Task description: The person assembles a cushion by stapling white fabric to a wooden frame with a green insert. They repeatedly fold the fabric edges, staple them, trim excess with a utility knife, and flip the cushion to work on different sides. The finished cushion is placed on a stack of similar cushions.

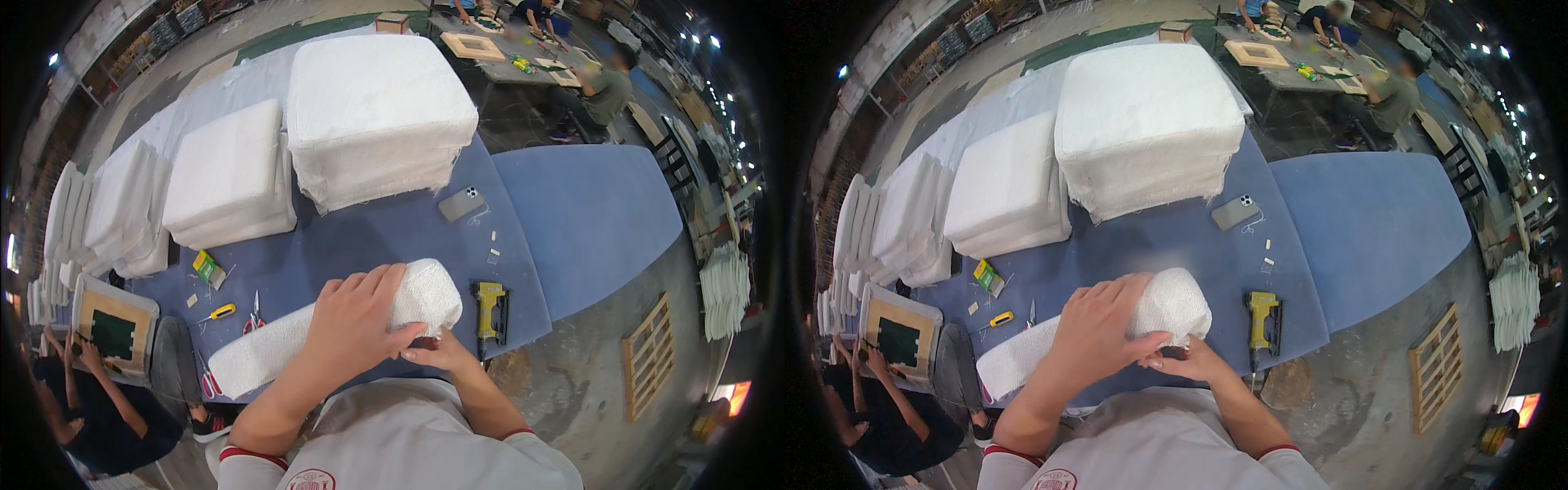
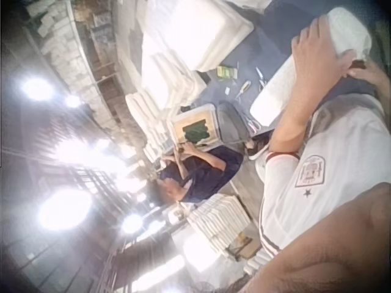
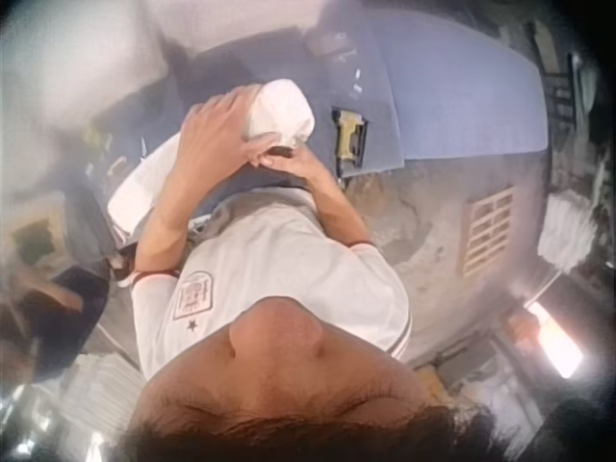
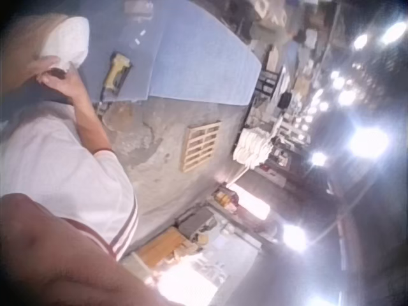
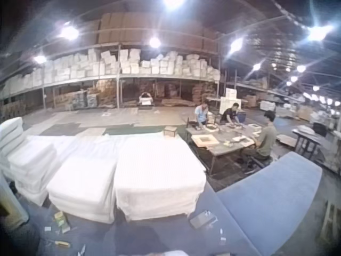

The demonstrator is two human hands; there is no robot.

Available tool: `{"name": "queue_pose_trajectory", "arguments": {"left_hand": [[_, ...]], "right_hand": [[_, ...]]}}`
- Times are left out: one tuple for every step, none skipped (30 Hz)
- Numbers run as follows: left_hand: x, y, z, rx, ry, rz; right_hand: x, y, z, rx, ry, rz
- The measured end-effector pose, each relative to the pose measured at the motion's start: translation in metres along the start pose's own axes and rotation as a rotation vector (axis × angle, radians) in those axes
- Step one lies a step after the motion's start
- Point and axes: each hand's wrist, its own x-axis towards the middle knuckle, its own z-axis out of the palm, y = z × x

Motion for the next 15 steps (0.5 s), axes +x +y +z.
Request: {"name": "queue_pose_trajectory", "arguments": {"left_hand": [[0.001, 0.001, 0.002, 0.009, 0.017, 0.018], [0.002, 0.001, 0.003, 0.020, 0.034, 0.035], [0.001, 0.000, 0.004, 0.024, 0.039, 0.043], [0.001, -0.002, 0.006, 0.029, 0.048, 0.050], [0.001, -0.002, 0.007, 0.035, 0.056, 0.058], [0.001, -0.003, 0.007, 0.031, 0.059, 0.063], [0.002, -0.004, 0.006, 0.030, 0.062, 0.067], [0.001, -0.005, 0.006, 0.028, 0.065, 0.071], [0.001, -0.005, 0.006, 0.022, 0.060, 0.068], [0.000, -0.007, 0.005, 0.019, 0.058, 0.061], [0.001, -0.008, 0.004, 0.014, 0.054, 0.061], [0.001, -0.008, 0.004, 0.015, 0.054, 0.062], [0.001, -0.007, 0.006, 0.017, 0.054, 0.060], [0.001, -0.006, 0.007, 0.020, 0.054, 0.059], [0.002, -0.005, 0.006, 0.031, 0.051, 0.054]], "right_hand": [[-0.006, 0.007, 0.000, 0.084, 0.003, -0.004], [-0.010, 0.014, -0.001, 0.168, 0.003, -0.008], [-0.017, 0.037, -0.004, 0.370, 0.022, -0.013], [-0.017, 0.043, -0.002, 0.571, 0.039, -0.020], [-0.016, 0.045, 0.001, 0.743, -0.024, -0.060], [-0.017, 0.054, 0.001, 0.709, -0.025, -0.109], [-0.015, 0.061, 0.003, 0.676, -0.028, -0.157], [-0.017, 0.065, 0.005, 0.652, 0.008, -0.163], [-0.019, 0.070, 0.007, 0.628, 0.046, -0.167], [-0.013, 0.054, 0.018, 0.616, 0.117, -0.125], [-0.010, 0.046, 0.024, 0.599, 0.195, -0.090], [-0.010, 0.049, 0.024, 0.661, 0.181, -0.079], [-0.010, 0.053, 0.025, 0.723, 0.166, -0.066], [-0.010, 0.055, 0.024, 0.786, 0.151, -0.052], [-0.010, 0.054, 0.022, 0.821, 0.120, -0.068]]}}
